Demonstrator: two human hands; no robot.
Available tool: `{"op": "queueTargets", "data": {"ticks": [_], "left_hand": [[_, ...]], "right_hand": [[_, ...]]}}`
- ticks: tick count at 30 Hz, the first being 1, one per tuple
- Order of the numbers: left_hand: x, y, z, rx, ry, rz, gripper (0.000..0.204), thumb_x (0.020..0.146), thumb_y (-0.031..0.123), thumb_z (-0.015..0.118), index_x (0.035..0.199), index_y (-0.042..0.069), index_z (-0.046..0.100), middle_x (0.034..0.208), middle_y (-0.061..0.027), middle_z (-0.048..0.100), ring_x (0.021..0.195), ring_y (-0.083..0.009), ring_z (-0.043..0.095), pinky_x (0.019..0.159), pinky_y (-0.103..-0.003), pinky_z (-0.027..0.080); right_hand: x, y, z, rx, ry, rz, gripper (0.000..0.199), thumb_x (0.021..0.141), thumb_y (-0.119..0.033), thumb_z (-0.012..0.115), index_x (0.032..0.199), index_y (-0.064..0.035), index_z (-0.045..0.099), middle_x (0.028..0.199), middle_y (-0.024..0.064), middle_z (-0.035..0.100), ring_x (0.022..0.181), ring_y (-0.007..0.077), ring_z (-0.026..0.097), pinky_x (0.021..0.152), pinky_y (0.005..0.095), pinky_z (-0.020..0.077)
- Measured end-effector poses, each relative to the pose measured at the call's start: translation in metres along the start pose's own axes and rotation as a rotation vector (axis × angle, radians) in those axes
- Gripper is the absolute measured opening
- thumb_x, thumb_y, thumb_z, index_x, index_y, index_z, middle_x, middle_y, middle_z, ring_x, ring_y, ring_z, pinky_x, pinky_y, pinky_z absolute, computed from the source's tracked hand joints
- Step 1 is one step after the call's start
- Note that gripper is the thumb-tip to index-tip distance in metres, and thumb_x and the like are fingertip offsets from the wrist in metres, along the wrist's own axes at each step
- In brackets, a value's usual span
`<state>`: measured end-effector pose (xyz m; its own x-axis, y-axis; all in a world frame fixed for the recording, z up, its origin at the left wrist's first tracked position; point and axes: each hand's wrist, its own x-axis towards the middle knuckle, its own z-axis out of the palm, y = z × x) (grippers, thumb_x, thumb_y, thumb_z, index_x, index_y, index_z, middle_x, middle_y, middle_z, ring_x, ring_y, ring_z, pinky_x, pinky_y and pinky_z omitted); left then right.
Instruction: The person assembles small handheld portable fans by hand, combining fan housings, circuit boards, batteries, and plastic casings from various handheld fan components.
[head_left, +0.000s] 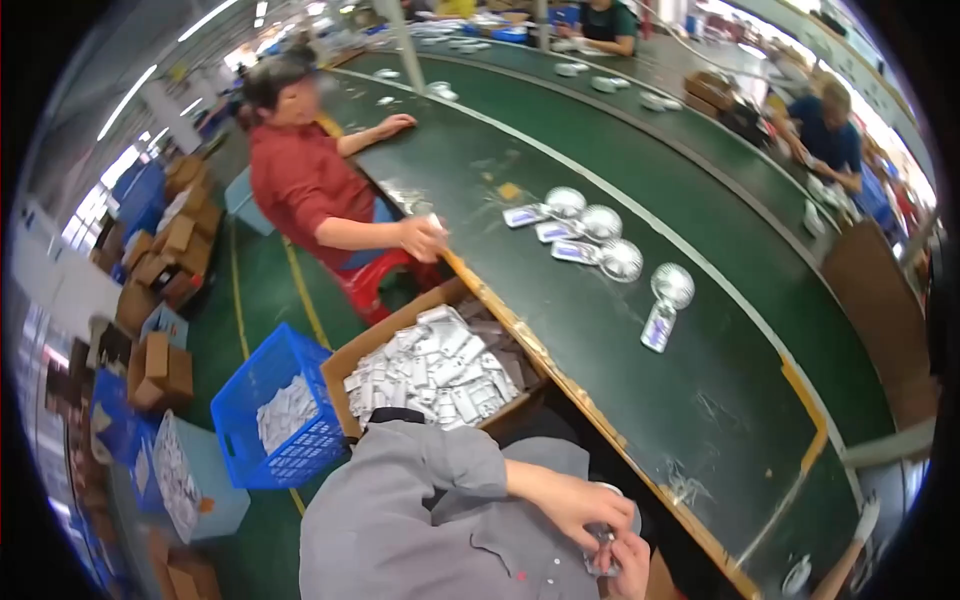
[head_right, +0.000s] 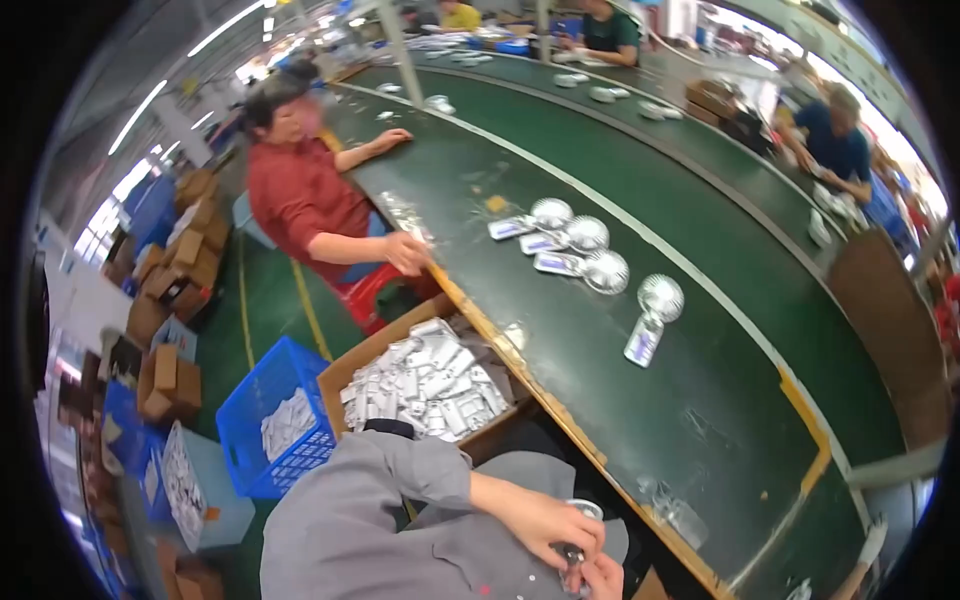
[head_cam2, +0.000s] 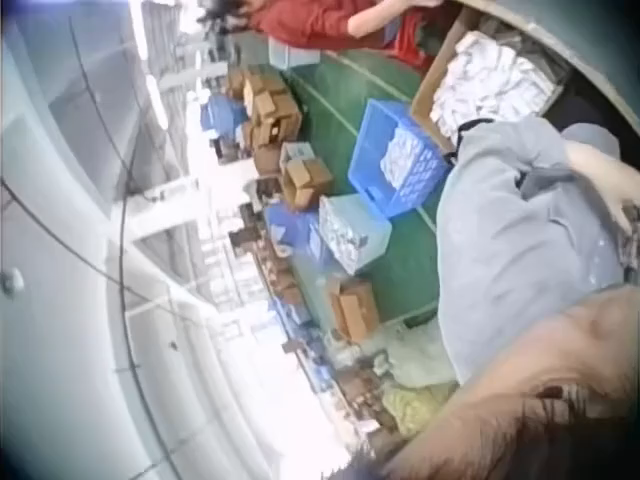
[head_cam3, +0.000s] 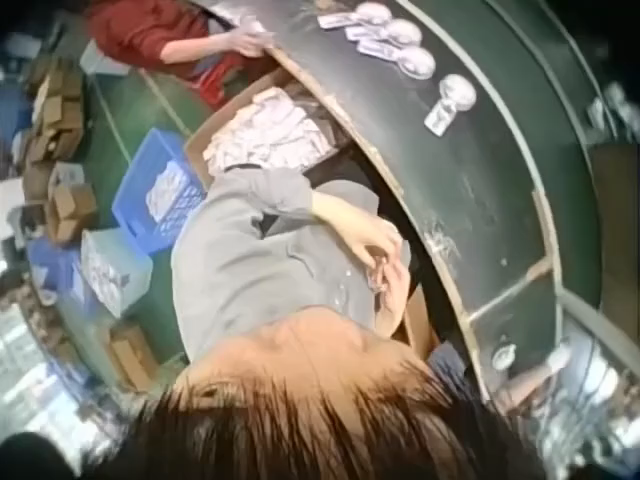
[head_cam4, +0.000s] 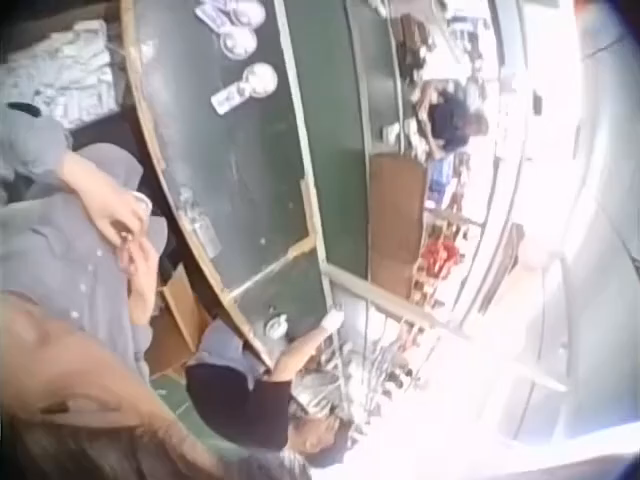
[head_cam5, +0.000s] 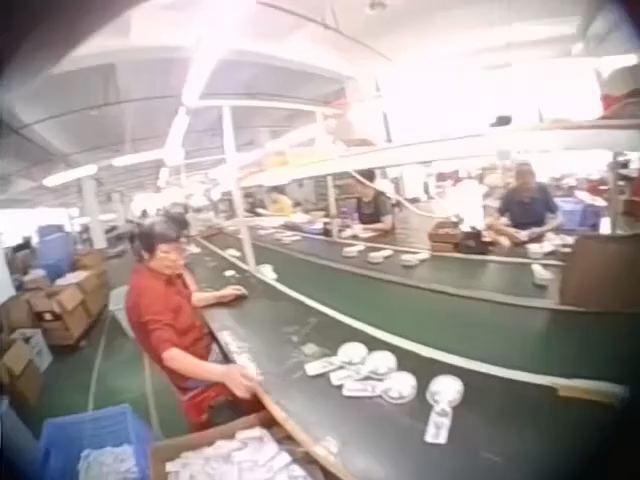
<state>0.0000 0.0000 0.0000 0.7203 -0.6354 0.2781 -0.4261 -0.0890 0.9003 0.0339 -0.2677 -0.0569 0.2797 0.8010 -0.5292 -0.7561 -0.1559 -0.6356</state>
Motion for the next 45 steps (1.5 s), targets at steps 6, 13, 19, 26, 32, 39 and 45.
{"op": "queueTargets", "data": {"ticks": [6, 13, 19, 26, 32, 39, 45], "left_hand": [[-0.009, 0.019, 0.021, 0.332, 0.343, 0.046, 0.021, 0.073, 0.007, 0.062, 0.093, 0.003, 0.056, 0.084, -0.0110, 0.051, 0.078, -0.0319, 0.056, 0.059, -0.041, 0.050], [-0.015, 0.010, 0.041, 0.528, 0.416, -0.042, 0.014, 0.071, 0.010, 0.063, 0.083, 0.006, 0.058, 0.083, -0.0067, 0.055, 0.080, -0.0275, 0.057, 0.057, -0.038, 0.050], [-0.032, 0.020, 0.058, 0.439, 0.433, -0.103, 0.010, 0.072, 0.010, 0.062, 0.077, 0.005, 0.055, 0.071, -0.0111, 0.057, 0.066, -0.0325, 0.060, 0.053, -0.042, 0.049], [-0.036, 0.036, 0.052, 0.090, 0.590, -0.085, 0.006, 0.070, 0.006, 0.061, 0.070, 0.001, 0.059, 0.065, -0.0135, 0.062, 0.057, -0.0325, 0.061, 0.051, -0.040, 0.049], [-0.042, 0.020, 0.035, 0.091, 0.612, -0.131, 0.008, 0.072, 0.002, 0.060, 0.078, -0.001, 0.065, 0.066, -0.0141, 0.065, 0.058, -0.0299, 0.064, 0.052, -0.035, 0.049], [-0.052, 0.028, -0.019, 0.035, 0.624, -0.225, 0.009, 0.078, 0.003, 0.061, 0.083, -0.003, 0.065, 0.067, -0.0111, 0.066, 0.059, -0.0201, 0.067, 0.053, -0.029, 0.051], [-0.025, 0.022, -0.029, -0.231, 0.678, -0.208, 0.014, 0.082, 0.005, 0.064, 0.092, -0.005, 0.067, 0.076, -0.0108, 0.070, 0.065, -0.0125, 0.068, 0.061, -0.024, 0.056]], "right_hand": [[0.003, 0.004, 0.045, 0.280, 0.228, -0.211, 0.021, 0.093, -0.015, 0.058, 0.109, -0.0028, 0.063, 0.106, 0.0089, 0.064, 0.098, 0.0196, 0.061, 0.082, 0.0303, 0.0509], [0.012, -0.004, 0.084, 0.326, 0.318, -0.206, 0.017, 0.097, -0.018, 0.053, 0.105, -0.0065, 0.064, 0.088, -0.0004, 0.063, 0.074, 0.0094, 0.058, 0.065, 0.0240, 0.0469], [0.020, 0.037, 0.056, 0.015, 0.300, -0.205, 0.020, 0.099, -0.022, 0.049, 0.095, -0.0087, 0.063, 0.078, -0.0058, 0.056, 0.066, 0.0035, 0.049, 0.059, 0.0199, 0.0383], [0.001, -0.009, 0.135, 0.265, 0.370, -0.156, 0.024, 0.095, -0.019, 0.051, 0.071, -0.0142, 0.050, 0.060, -0.0077, 0.037, 0.057, 0.0047, 0.037, 0.054, 0.0222, 0.0304], [-0.009, 0.001, 0.116, 0.343, 0.086, -0.325, 0.034, 0.095, -0.024, 0.052, 0.065, -0.0154, 0.038, 0.053, -0.0034, 0.033, 0.055, 0.0113, 0.034, 0.058, 0.0264, 0.0315], [-0.025, 0.007, 0.063, 0.050, 0.235, -0.560, 0.024, 0.095, -0.024, 0.053, 0.077, -0.0099, 0.048, 0.066, 0.0023, 0.046, 0.062, 0.0149, 0.042, 0.063, 0.0293, 0.0371], [-0.005, 0.011, 0.075, -0.301, 0.638, -0.833, 0.017, 0.095, -0.024, 0.054, 0.091, -0.0078, 0.051, 0.079, 0.0048, 0.050, 0.071, 0.0165, 0.046, 0.068, 0.0289, 0.0404]]}}
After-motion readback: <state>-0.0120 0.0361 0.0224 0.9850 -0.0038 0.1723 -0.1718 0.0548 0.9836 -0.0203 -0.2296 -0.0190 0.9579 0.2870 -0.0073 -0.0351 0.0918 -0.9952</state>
